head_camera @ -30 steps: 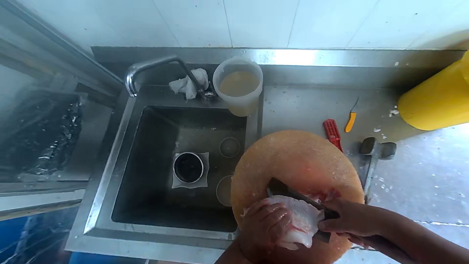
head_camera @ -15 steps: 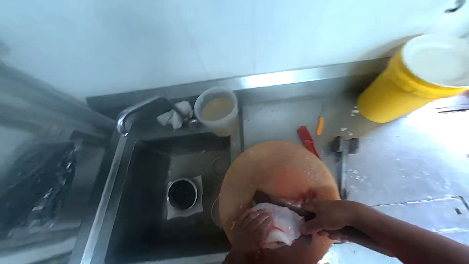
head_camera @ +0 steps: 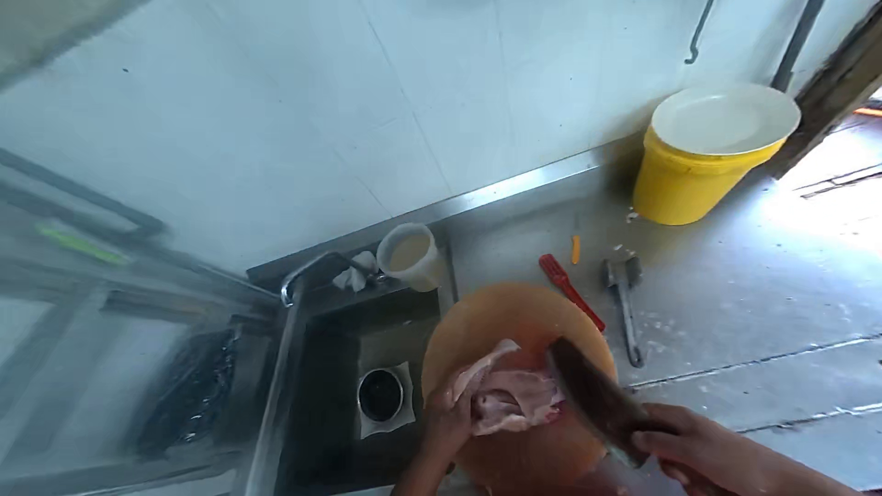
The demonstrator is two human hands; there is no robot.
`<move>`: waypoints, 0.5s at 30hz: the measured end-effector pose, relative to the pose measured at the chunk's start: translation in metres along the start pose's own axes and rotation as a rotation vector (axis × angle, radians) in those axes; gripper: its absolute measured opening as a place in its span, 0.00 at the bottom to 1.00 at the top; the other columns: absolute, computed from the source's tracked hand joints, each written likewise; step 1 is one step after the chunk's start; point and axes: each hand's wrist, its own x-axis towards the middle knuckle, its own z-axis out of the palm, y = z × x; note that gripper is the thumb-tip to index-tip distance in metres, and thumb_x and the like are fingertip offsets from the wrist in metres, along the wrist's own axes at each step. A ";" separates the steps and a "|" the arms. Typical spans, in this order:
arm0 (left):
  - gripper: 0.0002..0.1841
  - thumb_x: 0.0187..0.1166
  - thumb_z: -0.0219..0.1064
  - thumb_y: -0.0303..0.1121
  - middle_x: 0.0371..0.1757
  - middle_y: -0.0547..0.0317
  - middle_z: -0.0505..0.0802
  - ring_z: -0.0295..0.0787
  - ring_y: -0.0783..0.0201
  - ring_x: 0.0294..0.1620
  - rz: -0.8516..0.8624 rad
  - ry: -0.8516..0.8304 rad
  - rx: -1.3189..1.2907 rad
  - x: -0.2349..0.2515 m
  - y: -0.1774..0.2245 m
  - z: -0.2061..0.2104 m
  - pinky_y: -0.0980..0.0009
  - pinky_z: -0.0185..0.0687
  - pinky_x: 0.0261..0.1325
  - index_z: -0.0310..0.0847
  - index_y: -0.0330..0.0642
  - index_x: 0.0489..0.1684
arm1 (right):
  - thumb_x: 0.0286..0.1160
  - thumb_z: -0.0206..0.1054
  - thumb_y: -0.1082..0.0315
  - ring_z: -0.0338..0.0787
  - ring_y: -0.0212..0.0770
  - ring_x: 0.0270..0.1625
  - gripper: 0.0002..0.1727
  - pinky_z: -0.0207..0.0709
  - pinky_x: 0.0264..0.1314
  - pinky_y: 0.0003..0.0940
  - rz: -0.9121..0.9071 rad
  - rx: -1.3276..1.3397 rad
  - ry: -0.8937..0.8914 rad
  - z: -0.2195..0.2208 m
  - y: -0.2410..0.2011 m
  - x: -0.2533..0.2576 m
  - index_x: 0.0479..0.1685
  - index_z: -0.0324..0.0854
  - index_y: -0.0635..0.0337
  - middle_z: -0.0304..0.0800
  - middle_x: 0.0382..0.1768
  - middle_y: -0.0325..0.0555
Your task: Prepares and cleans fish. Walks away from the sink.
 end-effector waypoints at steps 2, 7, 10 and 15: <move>0.19 0.87 0.60 0.42 0.55 0.55 0.95 0.93 0.63 0.54 -0.140 -0.048 0.068 0.003 0.011 -0.003 0.57 0.89 0.63 0.83 0.46 0.70 | 0.84 0.65 0.50 0.85 0.45 0.19 0.19 0.86 0.22 0.44 -0.071 0.159 0.166 -0.008 0.019 -0.013 0.64 0.76 0.50 0.84 0.27 0.49; 0.19 0.87 0.59 0.42 0.52 0.50 0.94 0.92 0.56 0.55 -0.309 0.033 0.209 0.011 0.022 -0.007 0.51 0.85 0.65 0.86 0.41 0.65 | 0.84 0.63 0.48 0.90 0.50 0.22 0.25 0.89 0.26 0.54 -0.134 0.092 0.754 -0.035 0.072 0.002 0.68 0.74 0.57 0.87 0.29 0.53; 0.18 0.88 0.58 0.44 0.44 0.52 0.95 0.94 0.58 0.46 -0.323 0.150 0.131 0.006 0.004 -0.013 0.52 0.89 0.56 0.88 0.41 0.58 | 0.83 0.61 0.48 0.91 0.72 0.50 0.31 0.78 0.51 0.77 -0.059 -0.343 0.964 -0.057 0.084 0.032 0.79 0.74 0.58 0.90 0.50 0.71; 0.19 0.88 0.62 0.45 0.33 0.48 0.95 0.93 0.55 0.28 -0.464 0.294 -0.297 -0.028 -0.027 -0.058 0.55 0.92 0.32 0.87 0.35 0.51 | 0.87 0.59 0.56 0.78 0.79 0.73 0.29 0.72 0.71 0.76 -0.310 -0.695 1.014 -0.041 0.060 0.070 0.85 0.73 0.58 0.76 0.73 0.78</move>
